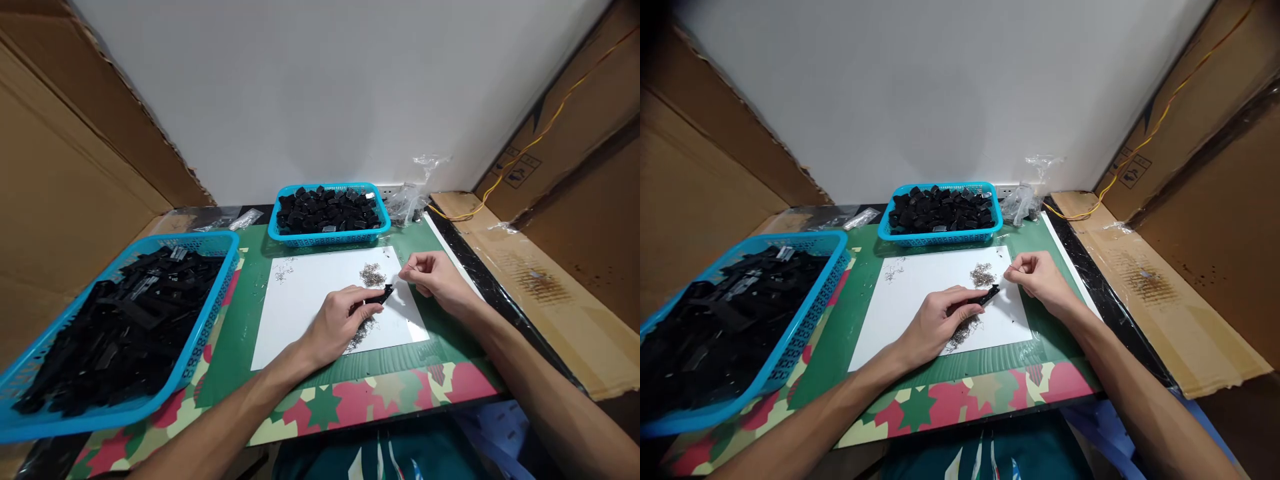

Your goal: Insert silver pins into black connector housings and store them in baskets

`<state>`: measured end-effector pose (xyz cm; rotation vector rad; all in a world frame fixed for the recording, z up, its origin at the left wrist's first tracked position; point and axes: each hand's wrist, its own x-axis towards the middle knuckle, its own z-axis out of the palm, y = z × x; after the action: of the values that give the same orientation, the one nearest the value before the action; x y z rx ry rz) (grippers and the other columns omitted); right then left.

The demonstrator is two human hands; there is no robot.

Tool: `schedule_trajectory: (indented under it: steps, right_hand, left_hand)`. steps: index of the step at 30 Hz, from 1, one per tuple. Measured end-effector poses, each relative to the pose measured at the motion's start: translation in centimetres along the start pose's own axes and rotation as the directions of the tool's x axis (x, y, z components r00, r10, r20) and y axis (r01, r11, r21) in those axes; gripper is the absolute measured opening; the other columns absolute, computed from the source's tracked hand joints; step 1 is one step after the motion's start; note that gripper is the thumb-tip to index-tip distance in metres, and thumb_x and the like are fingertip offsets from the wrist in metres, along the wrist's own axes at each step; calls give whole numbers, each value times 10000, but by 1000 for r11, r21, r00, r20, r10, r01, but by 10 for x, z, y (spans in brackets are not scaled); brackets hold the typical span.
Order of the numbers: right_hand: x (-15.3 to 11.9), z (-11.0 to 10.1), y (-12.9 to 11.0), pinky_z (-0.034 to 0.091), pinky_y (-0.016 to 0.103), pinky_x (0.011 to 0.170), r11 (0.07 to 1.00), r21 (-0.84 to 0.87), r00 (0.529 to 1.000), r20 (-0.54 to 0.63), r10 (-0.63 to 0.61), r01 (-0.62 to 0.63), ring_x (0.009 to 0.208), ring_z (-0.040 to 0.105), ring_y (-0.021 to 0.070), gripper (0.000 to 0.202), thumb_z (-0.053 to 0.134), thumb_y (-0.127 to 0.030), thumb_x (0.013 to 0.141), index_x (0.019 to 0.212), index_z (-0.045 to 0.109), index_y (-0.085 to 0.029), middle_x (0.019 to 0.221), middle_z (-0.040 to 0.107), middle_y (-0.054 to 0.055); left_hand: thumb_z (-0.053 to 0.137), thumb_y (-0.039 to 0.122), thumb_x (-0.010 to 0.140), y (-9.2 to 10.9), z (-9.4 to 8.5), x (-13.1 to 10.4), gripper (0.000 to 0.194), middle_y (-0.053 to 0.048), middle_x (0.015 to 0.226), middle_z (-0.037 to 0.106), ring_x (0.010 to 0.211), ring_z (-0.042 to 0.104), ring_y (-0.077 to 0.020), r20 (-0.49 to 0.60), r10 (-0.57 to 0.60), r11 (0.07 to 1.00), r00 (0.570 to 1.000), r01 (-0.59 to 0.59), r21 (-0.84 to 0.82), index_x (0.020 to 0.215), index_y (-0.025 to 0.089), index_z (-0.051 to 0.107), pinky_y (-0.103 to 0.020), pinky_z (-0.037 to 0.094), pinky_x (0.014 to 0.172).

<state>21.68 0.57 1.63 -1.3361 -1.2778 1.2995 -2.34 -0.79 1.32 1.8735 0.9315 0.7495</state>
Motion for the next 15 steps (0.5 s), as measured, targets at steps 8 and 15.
schedule_trajectory:
  steps: [8,15]
  right_hand:
    - [-1,7,3,240,244,468,958,-284,990,123,73,-35,494,387,84,134,704,-239,693,610,628,-167,537,538,-30]
    - [-1,12,7,260,243,464,925,-379,998,61,31,-6,492,411,95,102,658,-242,685,623,619,-172,520,539,-29]
  left_hand:
    - [673,295,975,-1,1,2,261,-79,946,760,809,666,-196,23,-29,998,999,28,64,1186,200,794,-334,516,792]
    - [670,266,967,-3,2,2,273,-83,962,765,802,674,-189,22,-40,997,999,38,71,1198,184,789,-325,511,767]
